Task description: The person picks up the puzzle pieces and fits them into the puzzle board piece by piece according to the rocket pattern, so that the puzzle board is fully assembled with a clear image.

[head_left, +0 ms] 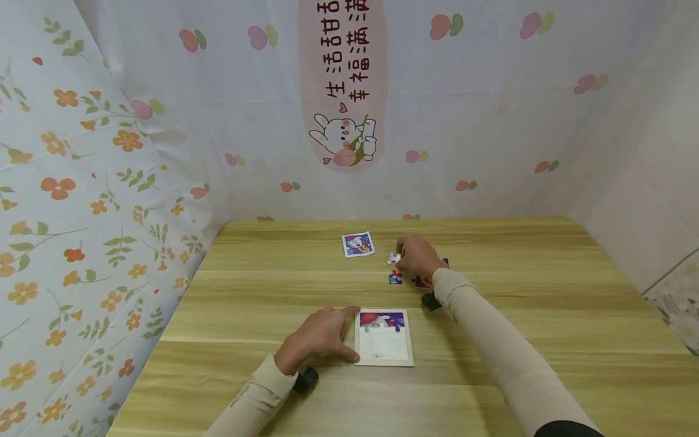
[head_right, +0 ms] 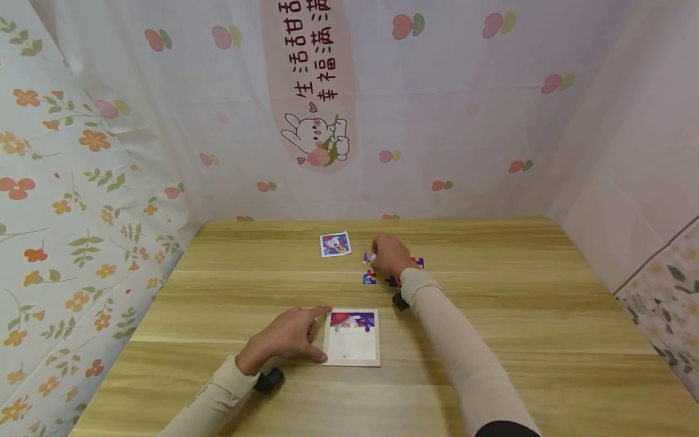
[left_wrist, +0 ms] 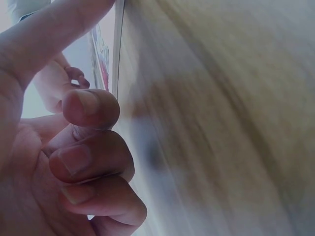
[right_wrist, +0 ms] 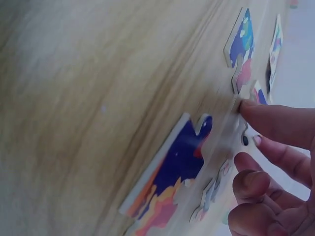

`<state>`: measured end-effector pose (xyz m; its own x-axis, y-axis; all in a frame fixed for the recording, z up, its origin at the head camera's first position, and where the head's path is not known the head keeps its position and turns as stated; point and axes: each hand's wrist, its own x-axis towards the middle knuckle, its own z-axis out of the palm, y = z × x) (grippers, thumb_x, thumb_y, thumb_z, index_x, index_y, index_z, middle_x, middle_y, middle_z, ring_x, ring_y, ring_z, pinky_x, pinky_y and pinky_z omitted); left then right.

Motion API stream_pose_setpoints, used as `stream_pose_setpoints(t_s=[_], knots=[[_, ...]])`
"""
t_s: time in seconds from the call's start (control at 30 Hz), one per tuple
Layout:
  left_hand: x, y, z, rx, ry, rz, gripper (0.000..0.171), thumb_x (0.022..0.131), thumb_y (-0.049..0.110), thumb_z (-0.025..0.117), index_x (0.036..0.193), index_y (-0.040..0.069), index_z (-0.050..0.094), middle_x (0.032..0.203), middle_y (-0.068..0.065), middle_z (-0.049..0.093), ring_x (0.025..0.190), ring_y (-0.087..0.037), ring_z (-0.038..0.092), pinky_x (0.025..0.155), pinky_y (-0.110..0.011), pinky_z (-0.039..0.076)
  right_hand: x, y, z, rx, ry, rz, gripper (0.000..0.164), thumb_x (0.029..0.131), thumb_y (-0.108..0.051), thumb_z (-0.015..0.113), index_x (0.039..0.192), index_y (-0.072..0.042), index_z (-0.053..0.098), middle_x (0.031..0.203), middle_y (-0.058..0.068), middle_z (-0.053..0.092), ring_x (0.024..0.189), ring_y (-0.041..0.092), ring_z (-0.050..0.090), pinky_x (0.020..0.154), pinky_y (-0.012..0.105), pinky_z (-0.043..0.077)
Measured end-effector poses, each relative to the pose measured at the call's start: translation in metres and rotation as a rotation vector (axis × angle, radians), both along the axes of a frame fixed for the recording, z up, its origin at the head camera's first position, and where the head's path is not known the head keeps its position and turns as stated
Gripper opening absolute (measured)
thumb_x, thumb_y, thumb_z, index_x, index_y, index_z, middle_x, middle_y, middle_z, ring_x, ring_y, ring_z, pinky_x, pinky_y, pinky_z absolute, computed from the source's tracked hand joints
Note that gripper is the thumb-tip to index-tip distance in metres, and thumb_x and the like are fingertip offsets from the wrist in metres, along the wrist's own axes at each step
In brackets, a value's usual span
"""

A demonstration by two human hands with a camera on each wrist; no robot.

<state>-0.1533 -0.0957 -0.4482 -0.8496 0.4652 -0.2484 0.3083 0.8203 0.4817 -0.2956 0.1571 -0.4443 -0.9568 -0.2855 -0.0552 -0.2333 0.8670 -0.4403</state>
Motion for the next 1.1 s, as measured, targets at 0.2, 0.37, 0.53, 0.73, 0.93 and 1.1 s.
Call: stream_pose_setpoints(t_s=[0.2, 0.37, 0.53, 0.73, 0.93, 1.1], knots=[[0.0, -0.001, 0.001, 0.016, -0.016, 0.005, 0.09, 0.067, 0.039, 0.093, 0.144, 0.015, 0.053, 0.062, 0.005, 0.049, 0.054, -0.011, 0.044, 0.049, -0.025, 0.03, -0.001, 0.0, 0.0, -0.094, -0.013, -0.011, 0.012, 0.088, -0.01, 0.073, 0.088, -0.005, 0.063, 0.087, 0.011, 0.065, 0.077, 0.022, 0.055, 0.069, 0.033, 0.046], [0.0, -0.001, 0.002, 0.013, -0.017, 0.012, 0.09, 0.067, 0.039, 0.093, 0.145, 0.015, 0.053, 0.062, 0.004, 0.049, 0.056, -0.012, 0.044, 0.05, -0.025, 0.03, -0.001, 0.002, 0.003, -0.18, -0.017, 0.014, 0.004, 0.087, -0.003, 0.069, 0.088, -0.001, 0.066, 0.09, 0.015, 0.07, 0.082, 0.025, 0.063, 0.075, 0.038, 0.052], [0.001, -0.001, 0.001, 0.009, -0.019, 0.012, 0.09, 0.068, 0.041, 0.093, 0.145, 0.016, 0.053, 0.063, 0.004, 0.049, 0.06, -0.012, 0.045, 0.052, -0.025, 0.031, 0.006, 0.005, 0.006, -0.22, -0.045, 0.035, 0.004, 0.086, 0.0, 0.066, 0.09, 0.0, 0.068, 0.088, 0.013, 0.07, 0.078, 0.022, 0.062, 0.071, 0.033, 0.051], [0.0, -0.001, 0.0, 0.008, -0.026, 0.015, 0.09, 0.068, 0.041, 0.093, 0.145, 0.016, 0.053, 0.064, 0.004, 0.049, 0.059, -0.012, 0.045, 0.052, -0.025, 0.031, 0.025, 0.005, 0.01, -0.288, -0.115, 0.109, 0.003, 0.089, -0.005, 0.07, 0.091, -0.003, 0.068, 0.081, 0.01, 0.07, 0.069, 0.018, 0.06, 0.062, 0.028, 0.047], [-0.001, -0.002, -0.001, 0.006, -0.015, 0.007, 0.091, 0.067, 0.041, 0.093, 0.145, 0.015, 0.053, 0.064, 0.005, 0.049, 0.059, -0.012, 0.044, 0.052, -0.025, 0.031, 0.046, 0.001, 0.008, -0.322, -0.178, 0.157, 0.005, 0.088, -0.003, 0.07, 0.093, -0.003, 0.069, 0.082, 0.008, 0.07, 0.07, 0.014, 0.056, 0.061, 0.028, 0.045], [-0.002, -0.001, -0.001, 0.002, -0.009, 0.006, 0.092, 0.067, 0.042, 0.093, 0.145, 0.015, 0.053, 0.064, 0.005, 0.049, 0.061, -0.012, 0.044, 0.052, -0.026, 0.031, 0.063, -0.002, 0.002, -0.364, -0.239, 0.204, 0.006, 0.087, -0.001, 0.072, 0.092, -0.005, 0.07, 0.082, 0.007, 0.071, 0.07, 0.014, 0.058, 0.06, 0.026, 0.045]])
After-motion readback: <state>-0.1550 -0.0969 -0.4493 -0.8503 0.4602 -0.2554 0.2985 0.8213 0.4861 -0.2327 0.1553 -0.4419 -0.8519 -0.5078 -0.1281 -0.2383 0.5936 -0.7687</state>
